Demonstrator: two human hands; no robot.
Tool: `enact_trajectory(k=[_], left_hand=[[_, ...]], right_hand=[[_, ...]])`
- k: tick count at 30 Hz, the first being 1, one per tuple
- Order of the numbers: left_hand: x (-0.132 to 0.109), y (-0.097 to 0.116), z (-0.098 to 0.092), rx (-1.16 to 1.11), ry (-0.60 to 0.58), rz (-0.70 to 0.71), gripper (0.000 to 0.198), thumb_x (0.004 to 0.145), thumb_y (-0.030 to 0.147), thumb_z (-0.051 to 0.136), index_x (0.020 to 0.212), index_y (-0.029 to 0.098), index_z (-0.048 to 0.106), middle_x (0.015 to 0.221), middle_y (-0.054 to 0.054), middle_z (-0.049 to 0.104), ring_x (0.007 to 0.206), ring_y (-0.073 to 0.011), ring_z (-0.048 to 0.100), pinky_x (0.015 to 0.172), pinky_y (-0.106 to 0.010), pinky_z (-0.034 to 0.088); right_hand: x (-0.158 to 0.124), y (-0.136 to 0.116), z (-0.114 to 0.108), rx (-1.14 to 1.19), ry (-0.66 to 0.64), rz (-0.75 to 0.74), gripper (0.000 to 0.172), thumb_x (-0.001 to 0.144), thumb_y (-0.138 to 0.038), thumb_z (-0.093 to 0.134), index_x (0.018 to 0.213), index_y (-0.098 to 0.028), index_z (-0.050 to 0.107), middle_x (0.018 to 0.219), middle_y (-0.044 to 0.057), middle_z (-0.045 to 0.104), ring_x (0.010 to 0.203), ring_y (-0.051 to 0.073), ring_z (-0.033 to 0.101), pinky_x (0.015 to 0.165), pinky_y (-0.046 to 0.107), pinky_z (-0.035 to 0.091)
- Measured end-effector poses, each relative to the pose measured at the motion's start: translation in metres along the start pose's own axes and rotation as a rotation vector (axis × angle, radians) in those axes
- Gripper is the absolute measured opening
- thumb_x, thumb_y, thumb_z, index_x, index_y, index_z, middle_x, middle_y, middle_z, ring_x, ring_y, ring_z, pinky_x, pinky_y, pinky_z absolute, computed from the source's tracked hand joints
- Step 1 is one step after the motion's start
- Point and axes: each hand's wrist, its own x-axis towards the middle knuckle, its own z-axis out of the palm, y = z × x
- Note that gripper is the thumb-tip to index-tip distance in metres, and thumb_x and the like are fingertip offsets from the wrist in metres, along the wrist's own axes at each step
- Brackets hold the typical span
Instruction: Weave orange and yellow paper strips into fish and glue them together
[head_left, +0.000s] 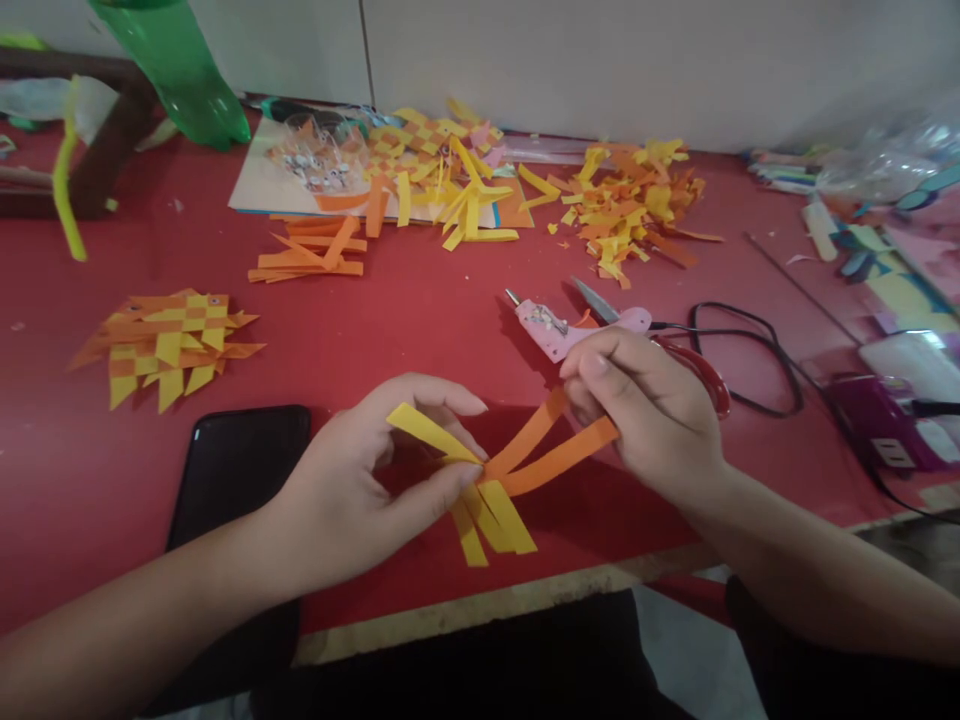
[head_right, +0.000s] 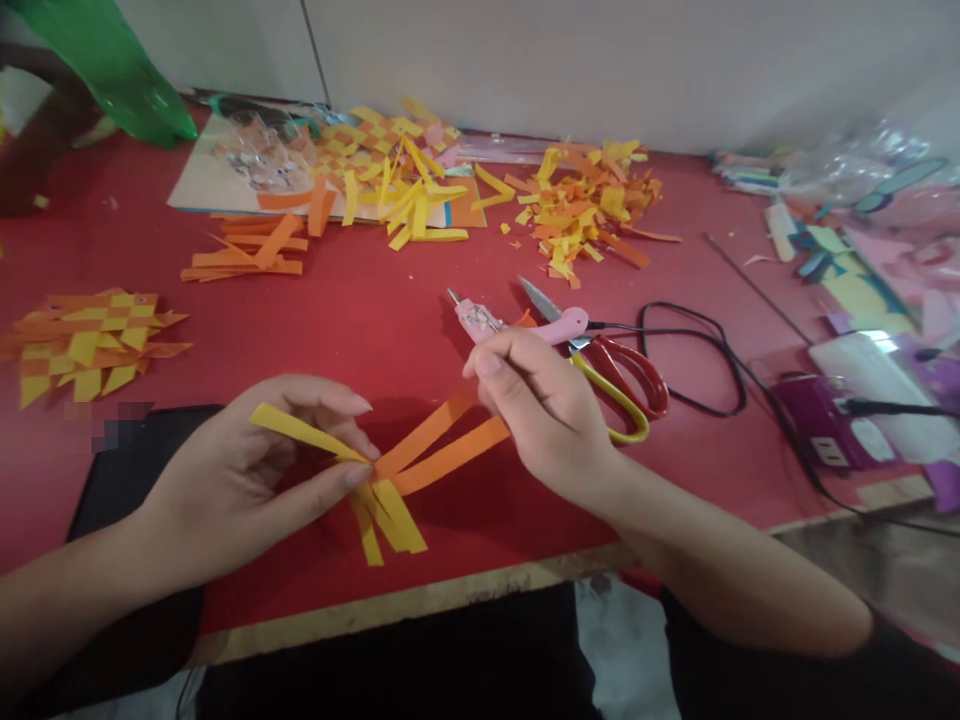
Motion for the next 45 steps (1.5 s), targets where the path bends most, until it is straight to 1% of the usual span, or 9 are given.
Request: enact_trajectory(k=[3,7,11,23,28,35,39,42,45], left_hand=[[-0.001,0.001,0.001,-0.013,0.073,0.055,0.032,0.088,0.015,0.068,0.115,0.027,0.056,0.092,0.003,0.069,0.081,-0.0109,0.073,0.075,-0.019,0.061],[-0.001,0.001,0.001,0.010,0.173,0.113,0.035,0.085,0.006,0.069,0.111,0.026,0.058,0.091,0.003,0.069,0.083,-0.0099,0.073,0.077,-0.017,0.061],[0.000,-0.003,0.001,0.016,0.175,0.186,0.038,0.085,0.003,0.067,0.113,0.027,0.057,0.090,0.004,0.069,0.083,-0.0086,0.073,0.076,-0.014,0.060],[-0.001,-0.008,0.002,0.064,0.179,0.167,0.033,0.087,0.010,0.067,0.114,0.028,0.058,0.092,0.004,0.070,0.083,-0.0085,0.073,0.079,-0.015,0.059],[-0.003,-0.008,0.002,0.157,0.166,0.157,0.032,0.088,0.015,0.069,0.113,0.031,0.057,0.094,0.004,0.071,0.086,-0.0103,0.073,0.081,-0.019,0.059],[-0.004,-0.010,0.002,0.217,0.162,0.132,0.031,0.089,0.020,0.069,0.114,0.033,0.056,0.091,0.003,0.068,0.083,-0.0131,0.073,0.080,-0.023,0.058],[-0.001,-0.010,0.000,0.157,0.166,0.054,0.026,0.089,0.024,0.068,0.112,0.030,0.058,0.091,0.002,0.068,0.079,-0.0134,0.073,0.074,-0.022,0.059],[0.003,-0.008,-0.001,0.081,0.173,-0.074,0.023,0.088,0.030,0.070,0.109,0.027,0.059,0.088,0.002,0.068,0.072,-0.0127,0.072,0.065,-0.020,0.059],[0.007,-0.006,-0.003,0.004,0.169,-0.178,0.026,0.086,0.034,0.073,0.106,0.025,0.060,0.084,0.002,0.068,0.069,-0.0112,0.070,0.060,-0.017,0.056]], right_hand=[[0.002,0.002,0.002,0.224,-0.087,0.174,0.028,0.098,-0.044,0.054,0.080,-0.023,0.058,0.061,-0.005,0.045,0.048,0.009,0.040,0.044,0.025,0.036],[0.007,0.002,0.008,0.477,-0.056,0.341,0.028,0.092,-0.047,0.062,0.079,-0.023,0.054,0.059,-0.007,0.038,0.044,0.007,0.032,0.038,0.021,0.028],[0.007,-0.004,0.011,0.633,-0.202,0.431,0.032,0.083,-0.047,0.074,0.075,-0.020,0.058,0.057,-0.007,0.043,0.044,0.005,0.033,0.038,0.020,0.025],[0.001,0.001,0.010,0.741,-0.369,0.314,0.023,0.088,-0.043,0.069,0.081,-0.021,0.067,0.064,-0.002,0.066,0.045,0.006,0.046,0.038,0.019,0.032],[0.002,-0.006,0.010,0.567,-0.351,0.263,0.017,0.091,-0.037,0.066,0.087,-0.020,0.067,0.061,-0.003,0.065,0.040,0.005,0.044,0.036,0.019,0.032],[-0.002,-0.006,0.003,-0.191,-0.151,-0.110,0.009,0.090,-0.018,0.062,0.085,-0.022,0.068,0.065,-0.003,0.067,0.050,0.008,0.056,0.047,0.021,0.042],[0.001,0.002,-0.004,-0.235,0.033,-0.172,0.017,0.097,-0.031,0.058,0.082,-0.022,0.063,0.059,-0.004,0.059,0.046,0.009,0.051,0.045,0.024,0.038],[0.013,0.012,-0.016,-0.201,0.267,-0.231,0.030,0.100,-0.040,0.051,0.076,-0.023,0.058,0.060,-0.003,0.059,0.047,0.010,0.051,0.049,0.027,0.039],[0.031,0.029,-0.041,-0.406,0.513,-0.256,0.050,0.103,-0.044,0.042,0.059,-0.023,0.052,0.048,-0.003,0.046,0.045,0.013,0.047,0.052,0.031,0.040]])
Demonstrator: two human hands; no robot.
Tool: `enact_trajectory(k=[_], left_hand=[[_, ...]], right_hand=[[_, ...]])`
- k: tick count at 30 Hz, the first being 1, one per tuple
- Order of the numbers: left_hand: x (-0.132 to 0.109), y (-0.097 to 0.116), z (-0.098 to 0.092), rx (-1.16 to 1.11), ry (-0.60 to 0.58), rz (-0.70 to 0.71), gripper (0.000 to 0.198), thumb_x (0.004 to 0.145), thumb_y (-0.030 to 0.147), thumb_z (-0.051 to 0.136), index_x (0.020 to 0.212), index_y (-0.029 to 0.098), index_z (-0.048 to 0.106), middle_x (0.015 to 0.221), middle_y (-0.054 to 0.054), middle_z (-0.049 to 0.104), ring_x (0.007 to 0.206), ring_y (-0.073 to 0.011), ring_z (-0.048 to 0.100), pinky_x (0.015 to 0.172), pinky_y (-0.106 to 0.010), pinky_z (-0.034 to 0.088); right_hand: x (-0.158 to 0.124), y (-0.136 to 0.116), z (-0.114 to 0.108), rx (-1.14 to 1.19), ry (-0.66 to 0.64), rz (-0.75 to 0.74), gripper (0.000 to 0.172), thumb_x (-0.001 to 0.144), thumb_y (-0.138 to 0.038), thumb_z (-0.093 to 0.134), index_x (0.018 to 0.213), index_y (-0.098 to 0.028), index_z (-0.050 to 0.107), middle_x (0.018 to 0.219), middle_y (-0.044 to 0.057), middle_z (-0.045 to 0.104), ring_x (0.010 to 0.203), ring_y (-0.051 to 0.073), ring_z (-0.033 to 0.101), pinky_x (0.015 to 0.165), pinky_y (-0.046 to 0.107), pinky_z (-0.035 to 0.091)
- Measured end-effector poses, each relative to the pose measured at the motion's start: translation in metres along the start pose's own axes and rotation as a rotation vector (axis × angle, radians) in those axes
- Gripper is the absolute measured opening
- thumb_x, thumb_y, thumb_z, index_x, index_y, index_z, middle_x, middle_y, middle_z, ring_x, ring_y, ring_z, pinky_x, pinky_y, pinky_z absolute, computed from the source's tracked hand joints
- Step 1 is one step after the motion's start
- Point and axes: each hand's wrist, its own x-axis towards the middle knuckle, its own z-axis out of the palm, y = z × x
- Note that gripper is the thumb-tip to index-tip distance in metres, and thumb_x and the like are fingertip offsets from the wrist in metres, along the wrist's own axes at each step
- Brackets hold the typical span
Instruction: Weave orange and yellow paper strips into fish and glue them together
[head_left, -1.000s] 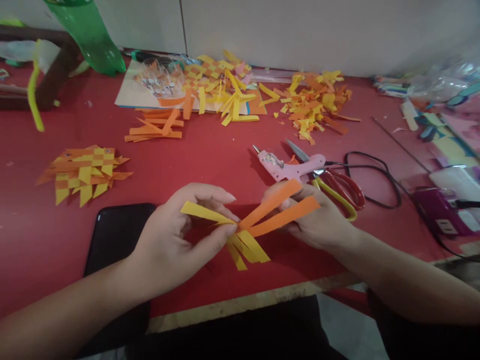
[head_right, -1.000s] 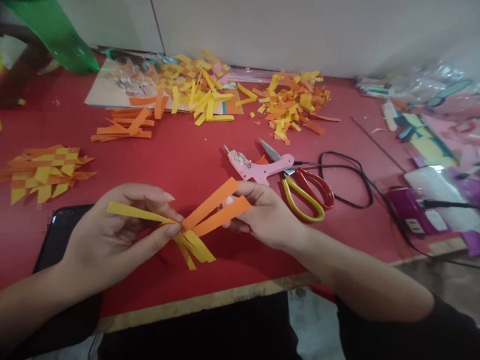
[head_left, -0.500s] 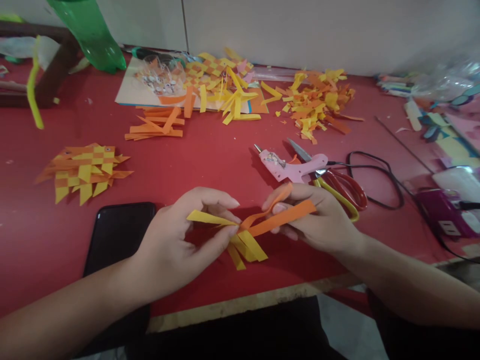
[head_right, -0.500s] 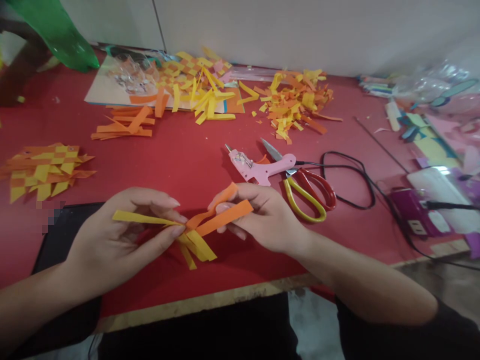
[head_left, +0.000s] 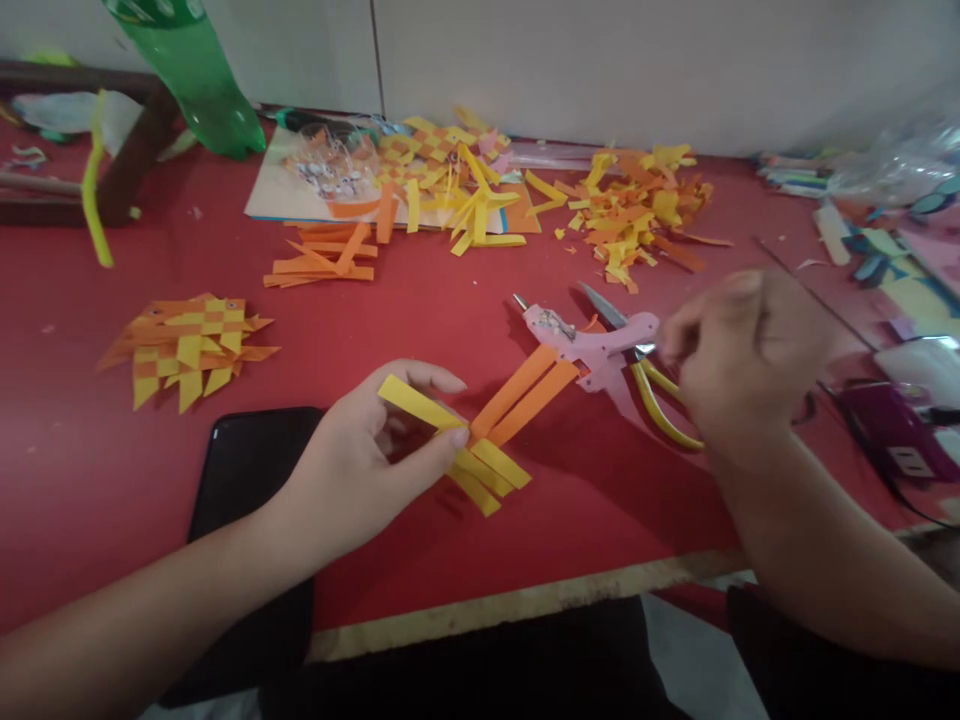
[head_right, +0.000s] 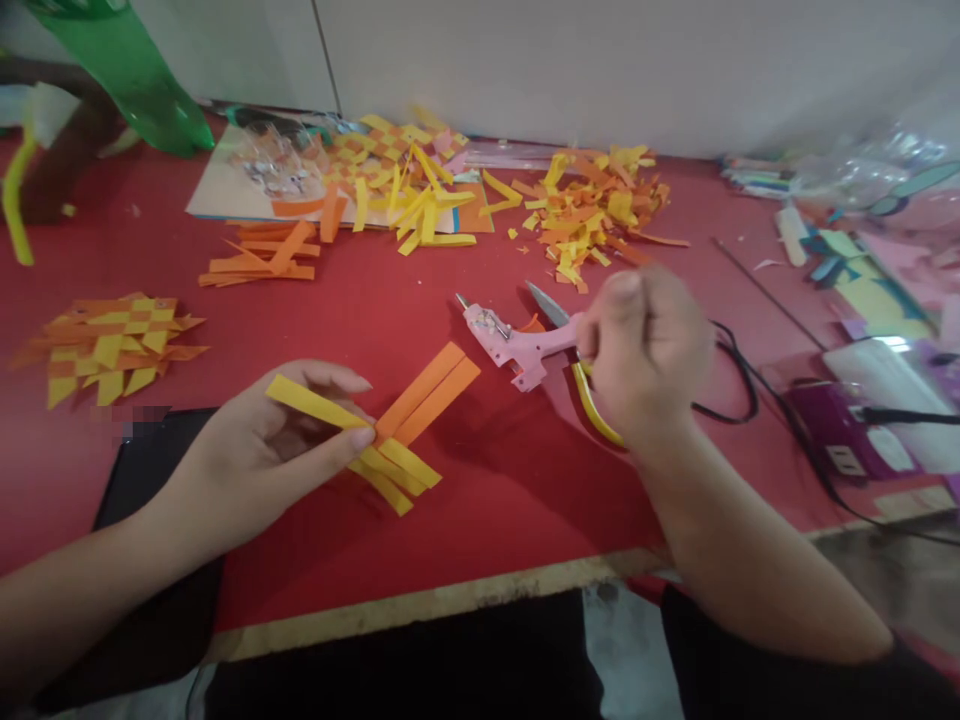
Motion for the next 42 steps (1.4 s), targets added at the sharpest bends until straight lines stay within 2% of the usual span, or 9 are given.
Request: enact_trajectory(k=[2,4,6,7,10,12,21,35,42], left_hand=[[0.002,0.001,0.000,-0.037,-0.001,-0.042,0.027,0.084,0.036,0.075,0.104,0.024,0.062,0.085,0.002,0.069,0.071,-0.0109,0.070,0.061,-0.016,0.056],[0.003,0.002,0.000,-0.081,-0.006,-0.080,0.028,0.083,0.037,0.076,0.103,0.023,0.064,0.086,0.001,0.070,0.074,-0.0115,0.071,0.063,-0.016,0.056],[0.004,0.002,0.000,-0.131,-0.013,-0.122,0.029,0.082,0.037,0.077,0.104,0.023,0.065,0.088,0.000,0.072,0.078,-0.0129,0.072,0.066,-0.017,0.057],[0.004,0.002,0.001,-0.156,-0.016,-0.144,0.030,0.082,0.037,0.077,0.106,0.023,0.066,0.088,0.000,0.073,0.079,-0.0137,0.073,0.067,-0.018,0.058],[0.006,0.003,0.000,-0.227,-0.003,-0.191,0.034,0.081,0.036,0.078,0.110,0.022,0.066,0.088,-0.001,0.075,0.080,-0.0161,0.074,0.067,-0.021,0.059],[0.008,0.004,0.000,-0.278,0.028,-0.187,0.035,0.080,0.035,0.079,0.110,0.022,0.066,0.087,-0.001,0.074,0.079,-0.0152,0.073,0.068,-0.021,0.059],[0.009,0.004,0.001,-0.410,0.040,-0.144,0.026,0.074,0.020,0.084,0.093,0.020,0.067,0.088,0.003,0.068,0.081,-0.0094,0.068,0.074,-0.018,0.058],[0.009,0.008,0.001,-0.282,0.009,-0.309,0.082,0.069,0.037,0.089,0.136,0.023,0.043,0.085,-0.002,0.078,0.076,-0.0188,0.075,0.062,-0.022,0.057],[0.009,0.003,0.003,-0.282,0.024,-0.253,0.102,0.077,0.032,0.083,0.156,0.026,0.019,0.078,0.002,0.076,0.077,-0.0206,0.078,0.071,-0.028,0.062]], right_hand=[[0.015,0.021,-0.006,-0.173,0.117,0.011,0.043,0.101,-0.040,0.045,0.064,-0.023,0.058,0.053,-0.002,0.049,0.052,0.016,0.054,0.059,0.036,0.046],[0.024,0.034,-0.009,-0.300,0.080,-0.078,0.016,0.093,-0.024,0.059,0.104,-0.025,0.069,0.096,0.006,0.068,0.097,0.029,0.066,0.084,0.049,0.052],[0.024,0.029,-0.008,-0.344,0.025,-0.228,0.063,0.083,-0.012,0.066,0.141,-0.032,0.052,0.137,0.009,0.057,0.133,0.036,0.048,0.110,0.059,0.037],[0.019,0.021,-0.005,-0.308,0.026,-0.307,0.071,0.082,-0.009,0.064,0.146,-0.033,0.046,0.144,0.009,0.052,0.137,0.036,0.045,0.114,0.059,0.032],[-0.004,-0.020,0.006,-0.082,-0.035,-0.442,0.042,0.083,-0.012,0.065,0.123,-0.027,0.063,0.120,0.009,0.067,0.115,0.029,0.062,0.101,0.051,0.048],[-0.021,-0.042,0.012,0.102,-0.252,-0.430,0.023,0.083,-0.017,0.066,0.105,-0.024,0.062,0.095,0.005,0.069,0.091,0.023,0.068,0.082,0.042,0.056],[-0.034,-0.049,0.017,0.590,-0.721,0.253,0.031,0.084,-0.030,0.073,0.097,-0.027,0.044,0.073,-0.005,0.063,0.060,0.011,0.063,0.053,0.023,0.053],[-0.040,-0.054,0.018,0.382,-0.397,0.227,0.020,0.079,-0.029,0.080,0.089,-0.024,0.064,0.076,-0.001,0.072,0.067,0.015,0.071,0.057,0.025,0.058],[-0.032,-0.051,0.019,0.156,-0.276,-0.212,0.013,0.079,-0.025,0.080,0.077,-0.028,0.067,0.080,0.003,0.065,0.075,0.019,0.065,0.070,0.037,0.057]])
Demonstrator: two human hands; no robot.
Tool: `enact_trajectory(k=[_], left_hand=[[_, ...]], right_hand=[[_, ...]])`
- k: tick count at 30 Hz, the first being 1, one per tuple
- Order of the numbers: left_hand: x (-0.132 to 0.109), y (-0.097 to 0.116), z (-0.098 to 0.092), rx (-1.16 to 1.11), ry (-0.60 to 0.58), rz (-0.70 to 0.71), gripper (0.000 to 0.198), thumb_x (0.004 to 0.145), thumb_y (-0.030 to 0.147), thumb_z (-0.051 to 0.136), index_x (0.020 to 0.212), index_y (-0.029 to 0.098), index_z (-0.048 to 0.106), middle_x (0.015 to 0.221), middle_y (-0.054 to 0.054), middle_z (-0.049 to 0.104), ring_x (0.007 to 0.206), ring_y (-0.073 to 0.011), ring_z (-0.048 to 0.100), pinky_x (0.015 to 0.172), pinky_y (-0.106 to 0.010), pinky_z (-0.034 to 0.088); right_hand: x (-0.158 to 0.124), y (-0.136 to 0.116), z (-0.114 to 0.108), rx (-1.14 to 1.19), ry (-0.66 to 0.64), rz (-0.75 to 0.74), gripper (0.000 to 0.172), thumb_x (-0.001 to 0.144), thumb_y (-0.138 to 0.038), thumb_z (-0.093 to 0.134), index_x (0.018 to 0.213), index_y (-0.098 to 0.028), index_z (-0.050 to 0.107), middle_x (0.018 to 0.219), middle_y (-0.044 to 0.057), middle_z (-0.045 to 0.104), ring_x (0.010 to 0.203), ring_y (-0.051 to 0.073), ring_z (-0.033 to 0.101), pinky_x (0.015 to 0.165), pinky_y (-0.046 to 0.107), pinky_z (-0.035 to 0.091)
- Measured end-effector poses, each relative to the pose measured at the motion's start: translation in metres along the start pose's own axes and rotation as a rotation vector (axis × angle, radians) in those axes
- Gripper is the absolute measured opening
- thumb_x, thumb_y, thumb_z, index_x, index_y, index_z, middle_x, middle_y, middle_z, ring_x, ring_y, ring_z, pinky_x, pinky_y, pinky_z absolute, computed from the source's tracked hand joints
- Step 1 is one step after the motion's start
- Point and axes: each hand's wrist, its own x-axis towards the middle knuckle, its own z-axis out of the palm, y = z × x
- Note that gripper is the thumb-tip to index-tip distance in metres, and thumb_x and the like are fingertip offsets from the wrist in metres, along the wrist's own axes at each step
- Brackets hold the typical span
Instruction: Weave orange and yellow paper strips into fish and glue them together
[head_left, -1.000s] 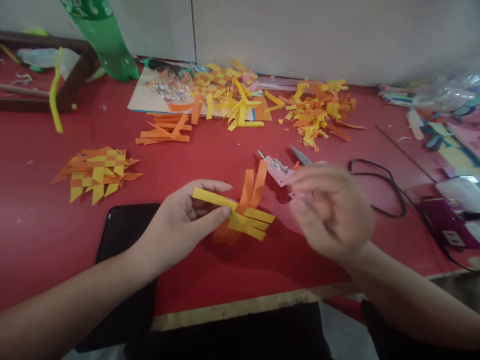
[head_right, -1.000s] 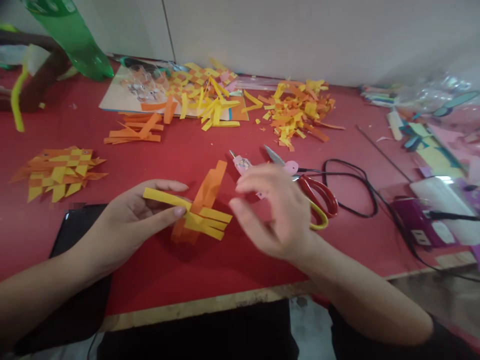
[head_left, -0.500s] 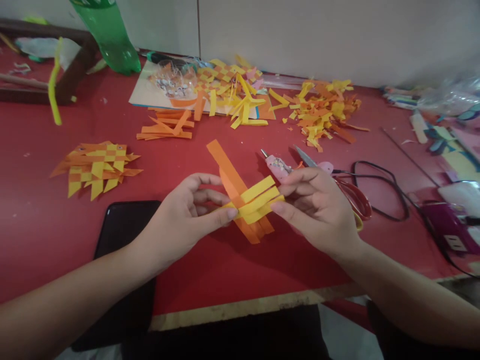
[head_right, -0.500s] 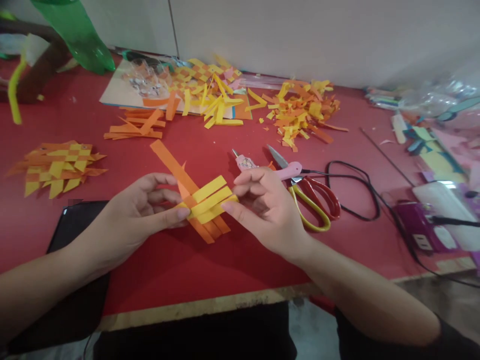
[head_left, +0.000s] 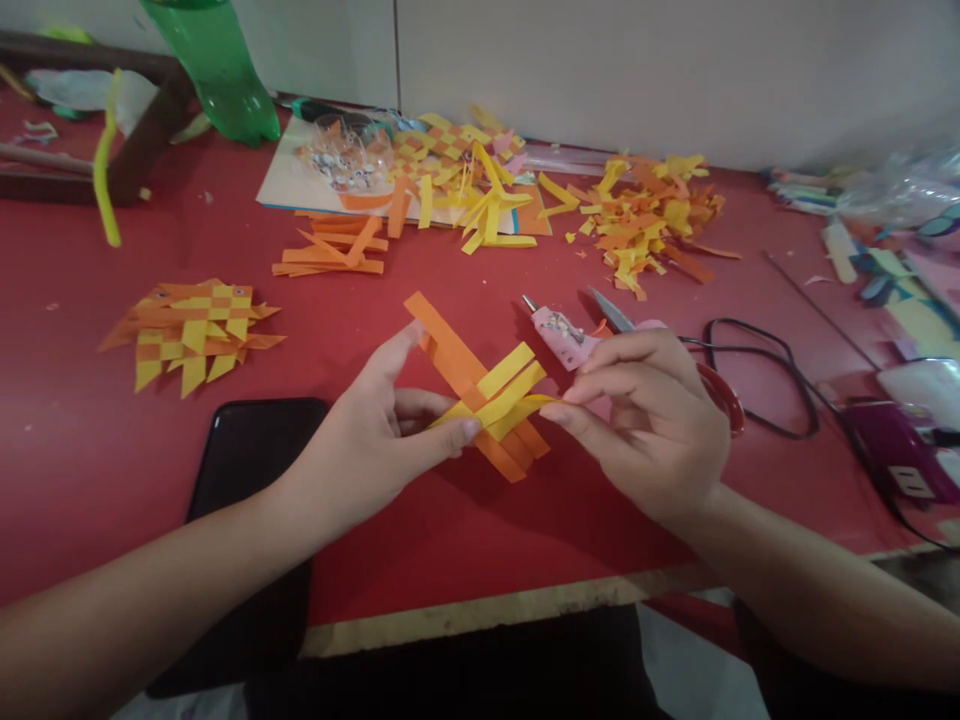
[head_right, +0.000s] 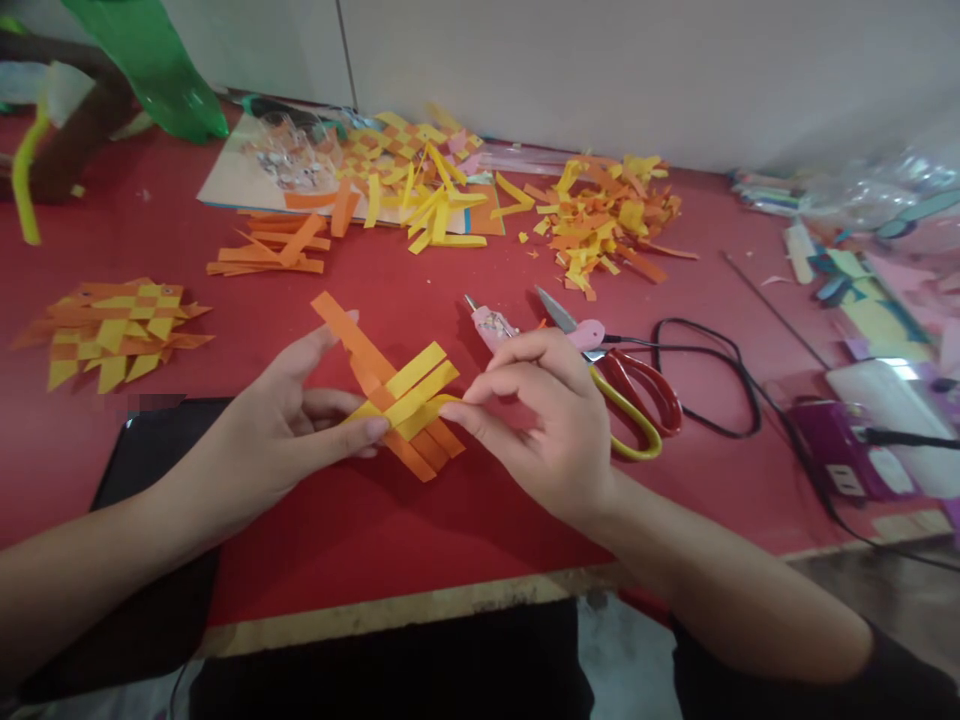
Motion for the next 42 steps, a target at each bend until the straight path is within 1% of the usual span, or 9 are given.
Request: enact_trajectory(k=[4,10,13,17,24,26,32,36,42], left_hand=[[0.000,0.000,0.001,-0.017,-0.006,0.006,0.101,0.080,0.028,0.079,0.158,0.026,0.015,0.082,-0.001,0.078,0.076,-0.0222,0.078,0.075,-0.032,0.064],[0.000,0.002,0.004,-0.040,-0.011,-0.012,0.106,0.082,0.028,0.078,0.160,0.025,0.006,0.087,-0.002,0.080,0.084,-0.0206,0.078,0.074,-0.026,0.065],[0.000,0.001,0.004,-0.049,-0.016,0.006,0.109,0.082,0.027,0.078,0.160,0.027,0.002,0.086,-0.001,0.080,0.081,-0.0194,0.078,0.073,-0.025,0.065],[-0.001,0.000,0.003,-0.081,-0.038,0.036,0.106,0.083,0.025,0.076,0.160,0.029,0.004,0.087,-0.001,0.080,0.087,-0.0221,0.078,0.076,-0.028,0.066],[0.000,0.001,0.003,-0.022,0.023,-0.048,0.106,0.081,0.028,0.079,0.160,0.020,0.007,0.089,-0.004,0.081,0.081,-0.0201,0.078,0.071,-0.023,0.065],[0.000,0.002,0.003,-0.025,0.034,-0.085,0.104,0.082,0.028,0.079,0.159,0.019,0.010,0.089,-0.004,0.081,0.080,-0.0188,0.078,0.071,-0.022,0.064],[0.001,0.004,0.004,-0.065,0.008,-0.087,0.095,0.084,0.024,0.076,0.157,0.020,0.015,0.086,-0.003,0.080,0.082,-0.0196,0.078,0.074,-0.027,0.064],[0.001,0.002,0.004,-0.008,0.018,-0.075,0.097,0.083,0.028,0.077,0.157,0.021,0.015,0.089,-0.005,0.080,0.078,-0.0201,0.078,0.075,-0.029,0.064],[0.000,0.001,0.005,0.047,-0.021,-0.078,0.094,0.082,0.035,0.077,0.154,0.020,0.019,0.097,-0.008,0.079,0.083,-0.0216,0.077,0.078,-0.033,0.062]], right_hand=[[0.004,-0.006,-0.004,-0.068,-0.065,-0.200,0.014,0.078,-0.025,0.080,0.077,-0.029,0.067,0.075,0.001,0.067,0.069,0.018,0.064,0.068,0.037,0.056],[0.002,-0.009,-0.003,0.209,-0.258,-0.301,0.006,0.088,-0.022,0.069,0.087,-0.024,0.063,0.081,0.003,0.073,0.082,0.020,0.072,0.073,0.038,0.061],[-0.002,-0.005,0.004,0.300,-0.218,-0.252,0.015,0.085,-0.022,0.073,0.094,-0.023,0.061,0.087,0.004,0.072,0.086,0.020,0.072,0.076,0.038,0.062],[-0.008,0.003,0.012,0.183,-0.016,-0.082,0.042,0.070,-0.024,0.087,0.101,-0.026,0.060,0.093,0.002,0.068,0.089,0.020,0.068,0.084,0.039,0.059],[-0.015,0.002,0.010,0.138,0.007,0.178,0.029,0.083,-0.018,0.075,0.107,-0.028,0.064,0.089,0.001,0.071,0.076,0.018,0.069,0.069,0.033,0.058],[-0.012,0.001,0.007,0.082,-0.026,0.124,0.022,0.084,-0.017,0.074,0.101,-0.028,0.067,0.090,0.001,0.073,0.079,0.019,0.071,0.071,0.034,0.059],[-0.002,-0.003,-0.003,-0.192,0.003,-0.350,0.017,0.077,-0.020,0.080,0.087,-0.030,0.071,0.090,0.002,0.067,0.080,0.018,0.066,0.074,0.036,0.058],[-0.004,-0.010,-0.001,-0.042,-0.152,-0.383,0.016,0.077,-0.022,0.081,0.078,-0.024,0.065,0.082,0.002,0.070,0.076,0.017,0.068,0.073,0.034,0.062],[-0.007,-0.014,0.005,0.166,-0.302,-0.444,0.007,0.086,-0.013,0.071,0.088,-0.015,0.065,0.087,0.009,0.075,0.087,0.017,0.073,0.083,0.032,0.064]])
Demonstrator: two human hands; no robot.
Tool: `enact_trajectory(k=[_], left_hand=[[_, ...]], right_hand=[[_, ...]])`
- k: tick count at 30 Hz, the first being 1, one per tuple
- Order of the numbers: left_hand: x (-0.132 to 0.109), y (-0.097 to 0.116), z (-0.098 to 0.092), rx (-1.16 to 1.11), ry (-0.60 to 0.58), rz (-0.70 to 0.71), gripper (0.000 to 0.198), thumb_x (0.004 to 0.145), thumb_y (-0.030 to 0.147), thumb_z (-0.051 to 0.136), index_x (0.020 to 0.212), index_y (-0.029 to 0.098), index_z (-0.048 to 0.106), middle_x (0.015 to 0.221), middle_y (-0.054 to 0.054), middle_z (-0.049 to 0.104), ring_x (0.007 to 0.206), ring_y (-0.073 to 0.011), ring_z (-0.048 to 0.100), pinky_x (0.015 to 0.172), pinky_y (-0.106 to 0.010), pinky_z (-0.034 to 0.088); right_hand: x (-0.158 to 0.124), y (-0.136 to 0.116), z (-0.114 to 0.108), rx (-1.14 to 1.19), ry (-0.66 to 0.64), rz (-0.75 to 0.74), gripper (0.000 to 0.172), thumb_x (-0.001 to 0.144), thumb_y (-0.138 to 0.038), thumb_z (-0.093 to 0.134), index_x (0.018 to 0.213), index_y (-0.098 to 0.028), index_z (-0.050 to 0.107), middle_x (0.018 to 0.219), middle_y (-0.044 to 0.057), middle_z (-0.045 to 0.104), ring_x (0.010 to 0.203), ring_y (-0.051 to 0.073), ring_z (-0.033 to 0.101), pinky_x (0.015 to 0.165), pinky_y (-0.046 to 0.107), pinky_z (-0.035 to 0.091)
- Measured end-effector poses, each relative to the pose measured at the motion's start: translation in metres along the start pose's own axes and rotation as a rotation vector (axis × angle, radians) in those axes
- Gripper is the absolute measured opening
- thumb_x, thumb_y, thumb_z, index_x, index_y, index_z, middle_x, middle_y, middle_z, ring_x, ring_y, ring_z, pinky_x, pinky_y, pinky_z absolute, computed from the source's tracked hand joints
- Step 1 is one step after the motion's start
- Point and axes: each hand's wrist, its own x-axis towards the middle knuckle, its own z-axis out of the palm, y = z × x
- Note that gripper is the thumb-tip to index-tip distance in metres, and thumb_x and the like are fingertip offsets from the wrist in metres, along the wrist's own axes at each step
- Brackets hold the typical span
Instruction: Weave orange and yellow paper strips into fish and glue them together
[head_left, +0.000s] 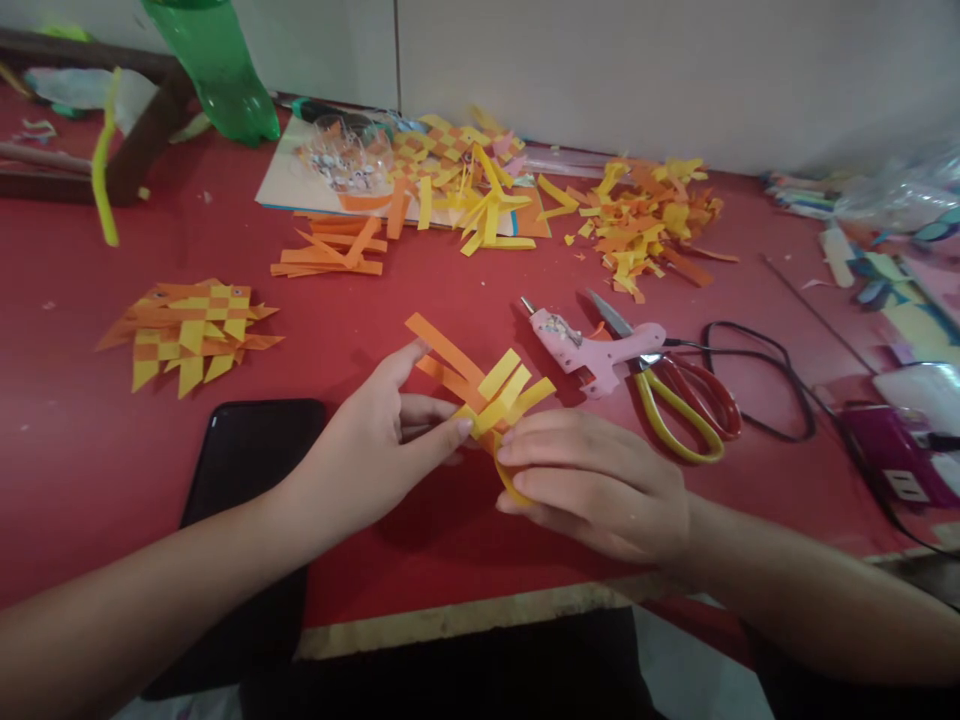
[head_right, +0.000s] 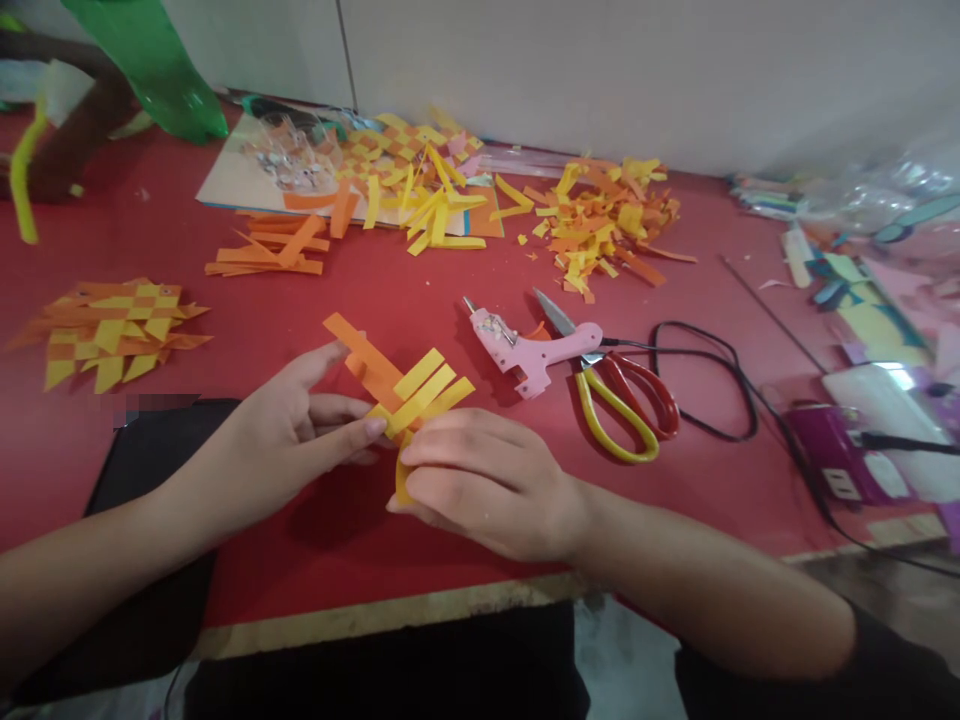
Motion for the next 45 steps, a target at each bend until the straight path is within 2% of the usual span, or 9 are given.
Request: enact_trajectory(k=[7,12,16,18,21,24,29,38,45], left_hand=[[-0.002,0.006,0.000,0.025,0.046,-0.001,0.096,0.073,0.032,0.084,0.150,0.018,0.027,0.087,-0.003,0.079,0.085,-0.0210,0.076,0.067,-0.023,0.058],[-0.001,0.007,-0.001,-0.030,0.055,0.022,0.100,0.068,0.026,0.087,0.147,0.016,0.028,0.079,0.000,0.077,0.080,-0.0205,0.076,0.065,-0.022,0.056],[-0.002,0.006,-0.001,-0.075,0.069,0.061,0.096,0.070,0.029,0.086,0.147,0.017,0.030,0.072,0.003,0.075,0.076,-0.0185,0.076,0.062,-0.020,0.055],[-0.003,0.007,-0.002,-0.069,0.094,0.087,0.097,0.071,0.029,0.086,0.149,0.021,0.029,0.071,0.005,0.074,0.075,-0.0178,0.076,0.062,-0.019,0.055],[-0.004,0.007,-0.002,-0.077,0.076,0.135,0.100,0.073,0.028,0.084,0.153,0.027,0.024,0.072,0.006,0.075,0.074,-0.0173,0.076,0.064,-0.020,0.057],[-0.004,0.006,-0.001,-0.084,0.011,0.164,0.105,0.075,0.026,0.083,0.157,0.029,0.017,0.074,0.005,0.077,0.076,-0.0173,0.077,0.067,-0.020,0.058],[-0.003,0.005,0.000,-0.026,-0.016,0.117,0.113,0.071,0.020,0.085,0.158,0.026,0.014,0.073,0.003,0.077,0.079,-0.0200,0.077,0.065,-0.019,0.058],[-0.001,0.001,-0.001,-0.068,-0.081,0.115,0.115,0.076,0.028,0.084,0.159,0.030,0.005,0.076,0.004,0.075,0.074,-0.0149,0.074,0.066,-0.020,0.058],[0.000,-0.001,-0.002,-0.100,-0.083,0.117,0.105,0.071,0.024,0.087,0.155,0.029,0.025,0.074,0.007,0.068,0.067,-0.0099,0.067,0.062,-0.017,0.055]], right_hand=[[-0.002,0.004,0.003,0.037,-0.065,-0.027,0.017,0.086,-0.024,0.074,0.092,-0.009,0.067,0.098,0.013,0.077,0.104,0.021,0.072,0.098,0.035,0.059],[-0.001,0.002,0.000,0.087,-0.037,0.018,0.015,0.089,-0.007,0.061,0.102,-0.013,0.065,0.109,0.012,0.073,0.115,0.022,0.066,0.102,0.040,0.056],[-0.003,0.003,-0.004,-0.050,0.203,0.316,0.011,0.085,-0.013,0.065,0.090,-0.022,0.063,0.098,0.006,0.062,0.099,0.020,0.063,0.089,0.039,0.057],[-0.005,0.007,-0.002,0.044,0.283,0.535,0.009,0.090,-0.025,0.064,0.083,-0.023,0.058,0.087,0.003,0.057,0.084,0.018,0.061,0.077,0.035,0.056],[-0.005,0.012,0.002,0.406,0.227,0.787,0.026,0.093,-0.047,0.060,0.082,-0.024,0.056,0.077,0.001,0.057,0.069,0.014,0.059,0.062,0.028,0.054],[-0.001,0.011,0.004,0.638,0.085,0.905,0.030,0.088,-0.053,0.065,0.087,-0.022,0.063,0.081,0.001,0.067,0.072,0.014,0.064,0.064,0.027,0.055],[0.005,0.006,0.002,0.670,-0.040,0.863,0.025,0.089,-0.035,0.067,0.070,-0.019,0.065,0.068,-0.001,0.066,0.063,0.011,0.063,0.060,0.023,0.053],[0.005,0.005,0.001,0.598,-0.087,0.849,0.012,0.085,-0.030,0.071,0.085,-0.019,0.075,0.076,0.001,0.075,0.069,0.015,0.070,0.064,0.024,0.058],[0.003,0.007,0.002,0.530,-0.087,0.831,0.013,0.083,-0.027,0.072,0.092,-0.020,0.077,0.086,0.002,0.079,0.076,0.017,0.074,0.067,0.025,0.061]])
